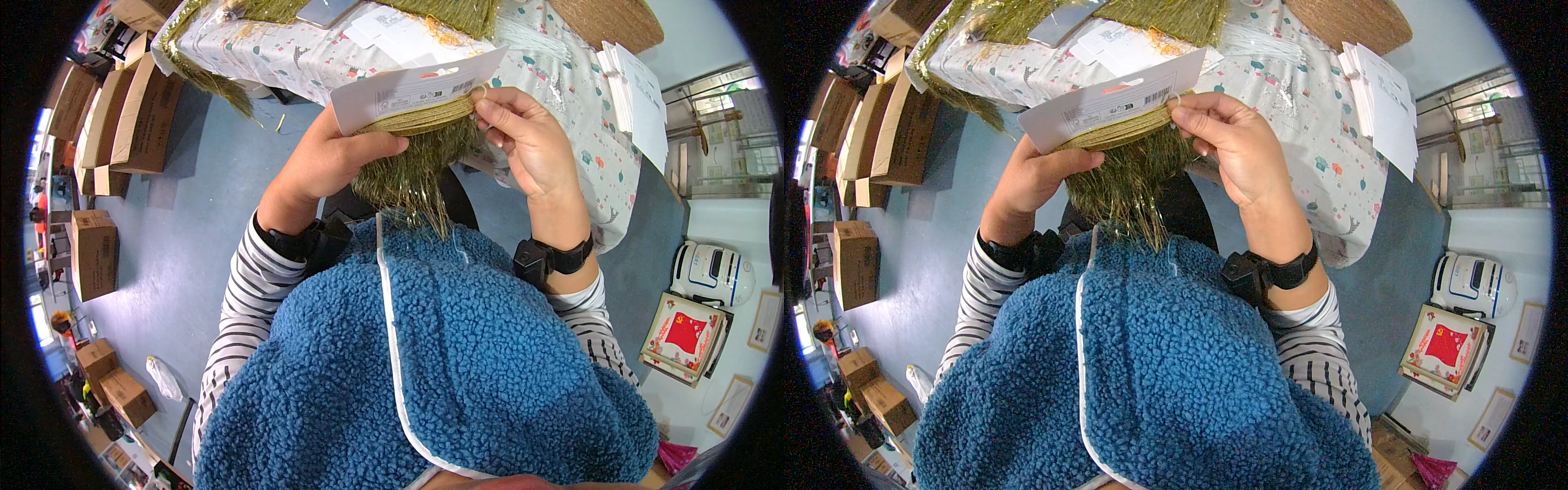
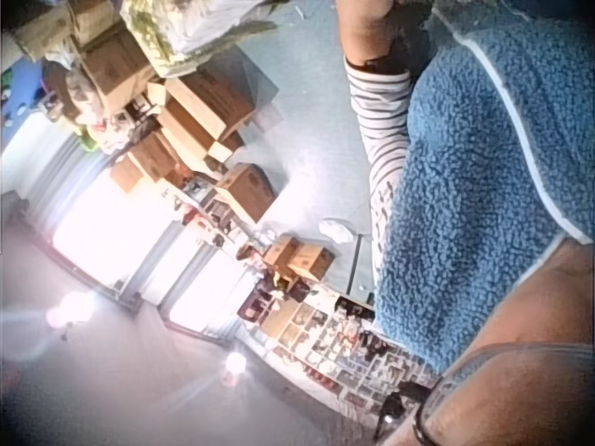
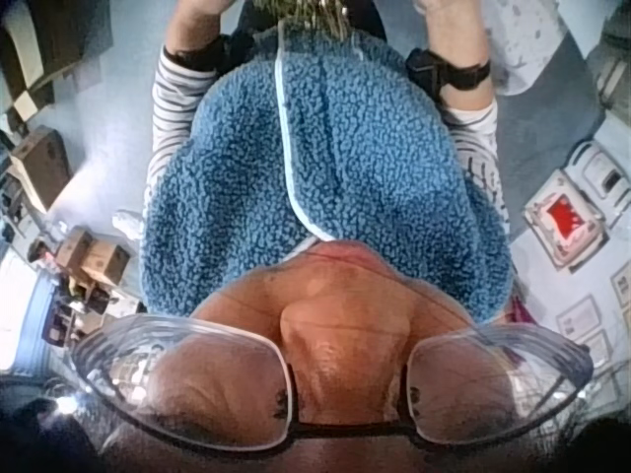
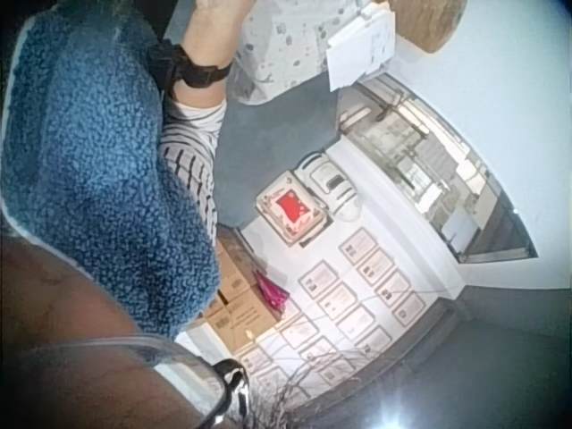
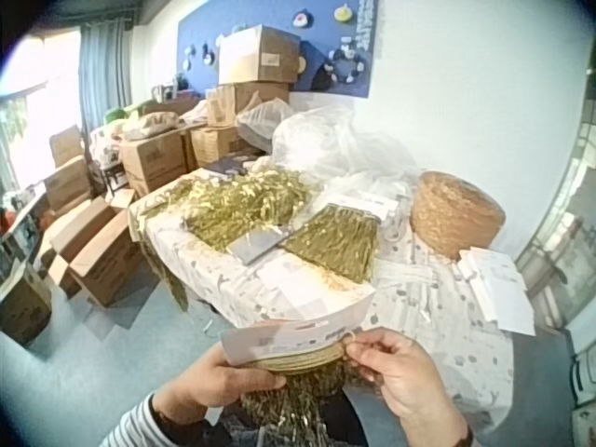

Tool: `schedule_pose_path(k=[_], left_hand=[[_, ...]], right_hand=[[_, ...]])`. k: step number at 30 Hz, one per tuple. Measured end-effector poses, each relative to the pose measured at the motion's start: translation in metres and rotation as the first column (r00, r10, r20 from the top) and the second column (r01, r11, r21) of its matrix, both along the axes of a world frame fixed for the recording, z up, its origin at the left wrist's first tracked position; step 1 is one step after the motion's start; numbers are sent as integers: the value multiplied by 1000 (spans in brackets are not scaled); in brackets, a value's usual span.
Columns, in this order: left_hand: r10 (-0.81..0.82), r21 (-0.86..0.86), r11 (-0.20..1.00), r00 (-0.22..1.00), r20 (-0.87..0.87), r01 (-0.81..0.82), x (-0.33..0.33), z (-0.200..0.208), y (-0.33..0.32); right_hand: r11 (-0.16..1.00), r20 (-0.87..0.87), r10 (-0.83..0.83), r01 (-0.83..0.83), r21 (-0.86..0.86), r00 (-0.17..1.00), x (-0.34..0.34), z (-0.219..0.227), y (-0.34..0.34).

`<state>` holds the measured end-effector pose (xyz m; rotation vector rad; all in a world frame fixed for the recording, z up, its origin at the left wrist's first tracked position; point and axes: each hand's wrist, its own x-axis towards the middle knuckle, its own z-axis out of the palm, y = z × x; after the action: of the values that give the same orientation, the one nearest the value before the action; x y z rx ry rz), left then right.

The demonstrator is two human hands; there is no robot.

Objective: The person repeatedly packages gold tinsel garland into white cardboard headers. They align the tinsel, fold the header over it, and secure it with a twist tie. The person handles multiple tinsel bundles and headers, placing finished units on a nearby table.

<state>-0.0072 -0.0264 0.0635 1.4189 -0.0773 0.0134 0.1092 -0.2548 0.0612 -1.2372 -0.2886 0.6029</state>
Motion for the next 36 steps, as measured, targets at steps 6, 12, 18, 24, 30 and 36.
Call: schedule_pose_path(k=[6,12,18,24,30,36], left_hand=[[40,-56,998,998,-40,-42,1,-2,0],[38,-49,998,999,-17,-38,2,-3,1],[-7,-84,996,1000,-24,5,2,0,0],[23,-100,995,999,-28,-26,3,3,-2],[42,-207,977,998,-54,-52,3,0,-5],[67,-281,955,990,-121,-99,6,-3,-6]], right_hand=[[999,24,0,1,-38,1000,-2,-1,0],[991,46,53,-47,-127,998,-2,1,-4],[984,15,100,-96,-148,995,0,2,-7],[991,37,115,-112,-68,993,1,-3,-7],[993,65,115,-115,-11,991,0,-7,-5],[998,109,68,-68,-1,992,-3,-7,-1]])
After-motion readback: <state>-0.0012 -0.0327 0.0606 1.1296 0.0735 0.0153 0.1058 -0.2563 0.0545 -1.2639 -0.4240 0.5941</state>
